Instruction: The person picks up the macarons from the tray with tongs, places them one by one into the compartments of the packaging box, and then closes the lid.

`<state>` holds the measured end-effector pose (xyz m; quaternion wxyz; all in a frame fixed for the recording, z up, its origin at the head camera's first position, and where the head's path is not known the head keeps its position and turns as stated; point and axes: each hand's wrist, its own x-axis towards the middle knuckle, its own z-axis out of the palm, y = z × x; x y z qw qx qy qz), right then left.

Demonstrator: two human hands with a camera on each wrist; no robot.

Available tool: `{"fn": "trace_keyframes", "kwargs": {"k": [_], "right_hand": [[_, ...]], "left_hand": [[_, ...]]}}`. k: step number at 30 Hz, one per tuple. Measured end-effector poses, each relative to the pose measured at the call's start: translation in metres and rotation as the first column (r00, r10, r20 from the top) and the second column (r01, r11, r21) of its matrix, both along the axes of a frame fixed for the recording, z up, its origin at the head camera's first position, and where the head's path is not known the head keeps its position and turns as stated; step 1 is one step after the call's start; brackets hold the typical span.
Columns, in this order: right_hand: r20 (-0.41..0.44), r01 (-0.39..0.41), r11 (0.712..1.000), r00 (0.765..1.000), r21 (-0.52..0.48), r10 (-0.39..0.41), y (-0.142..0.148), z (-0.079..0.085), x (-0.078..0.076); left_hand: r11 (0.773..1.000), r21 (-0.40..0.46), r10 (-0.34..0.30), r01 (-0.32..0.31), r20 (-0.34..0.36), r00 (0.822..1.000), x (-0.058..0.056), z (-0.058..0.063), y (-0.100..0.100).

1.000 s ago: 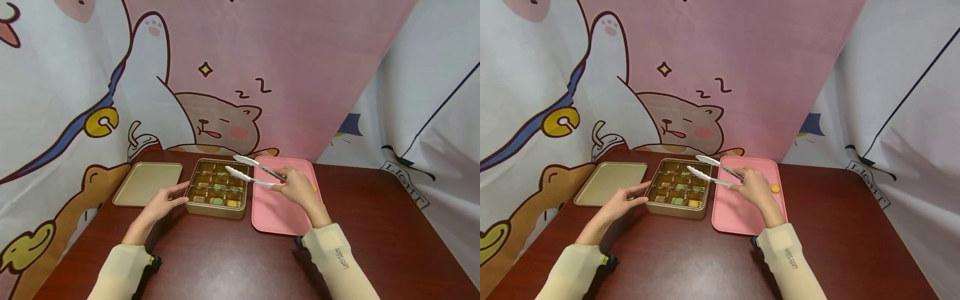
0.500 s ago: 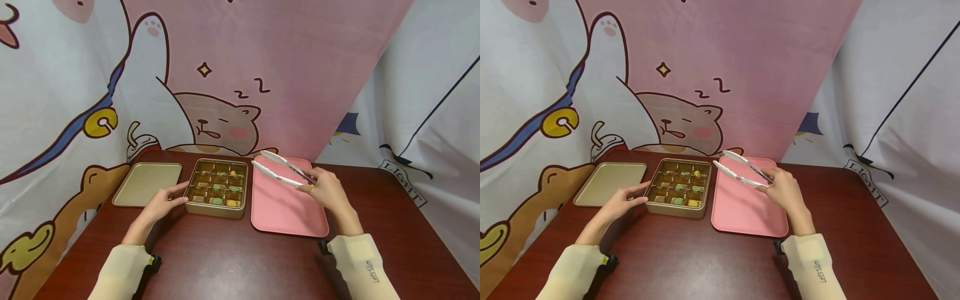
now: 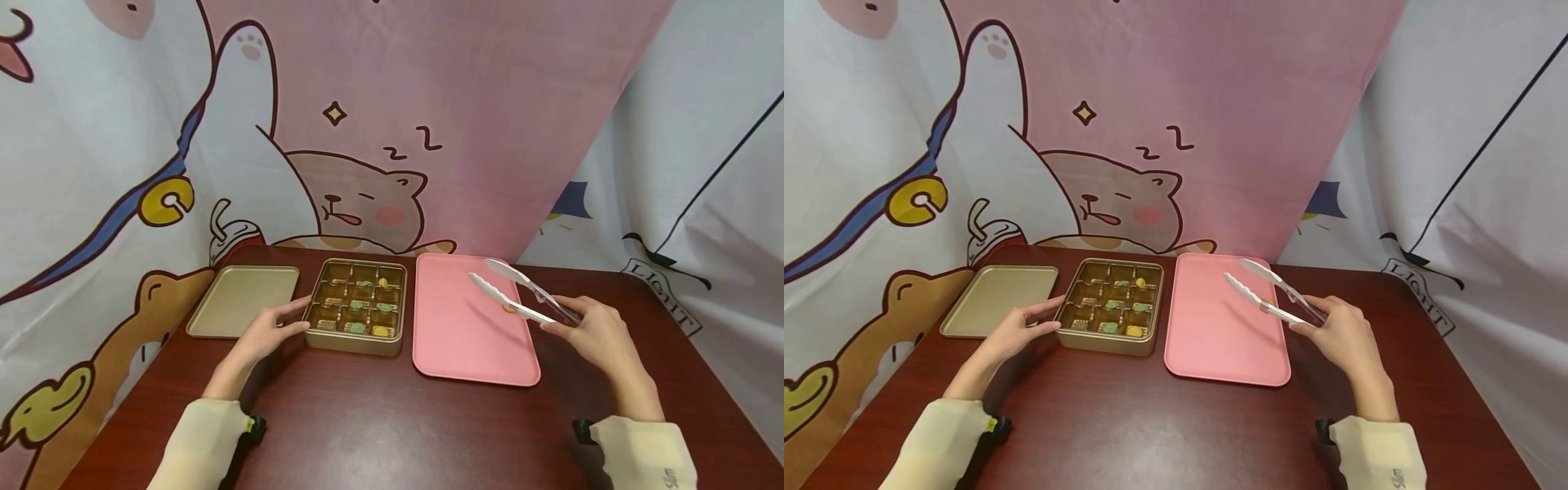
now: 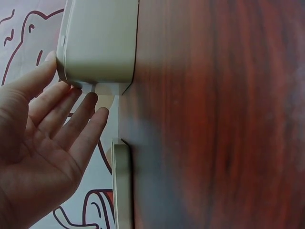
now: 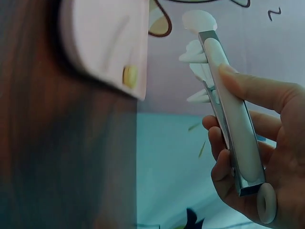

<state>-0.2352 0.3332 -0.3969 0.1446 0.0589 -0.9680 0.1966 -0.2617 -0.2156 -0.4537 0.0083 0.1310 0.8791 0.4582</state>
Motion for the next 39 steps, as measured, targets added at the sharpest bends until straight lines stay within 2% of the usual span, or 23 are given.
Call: {"fn": "trace_keyframes", "kwargs": {"k": [5, 10, 17, 26, 39], "right_hand": [[0.032, 0.036, 0.999, 0.999, 0.021, -0.037, 0.015, -0.007, 0.010], [0.109, 0.058, 0.998, 0.992, 0.030, -0.061, 0.026, -0.013, 0.018], [0.162, 0.077, 0.994, 0.983, 0.074, -0.088, 0.032, -0.017, 0.022], [0.207, 0.074, 0.990, 0.973, 0.117, -0.098, 0.028, -0.020, 0.022], [0.253, 0.027, 0.996, 0.966, 0.080, -0.046, 0.024, -0.024, 0.025]], "left_hand": [[1.000, 0.003, -0.002, 0.002, 0.003, 1.000, -0.001, -0.002, -0.001], [1.000, -0.001, 0.001, -0.001, 0.005, 1.000, -0.001, -0.002, -0.002], [1.000, 0.004, 0.004, -0.004, 0.003, 1.000, -0.001, -0.003, -0.003], [1.000, 0.011, 0.002, -0.002, 0.004, 1.000, -0.001, -0.002, -0.001], [1.000, 0.026, -0.001, 0.001, 0.011, 1.000, 0.000, -0.001, -0.001]]}}
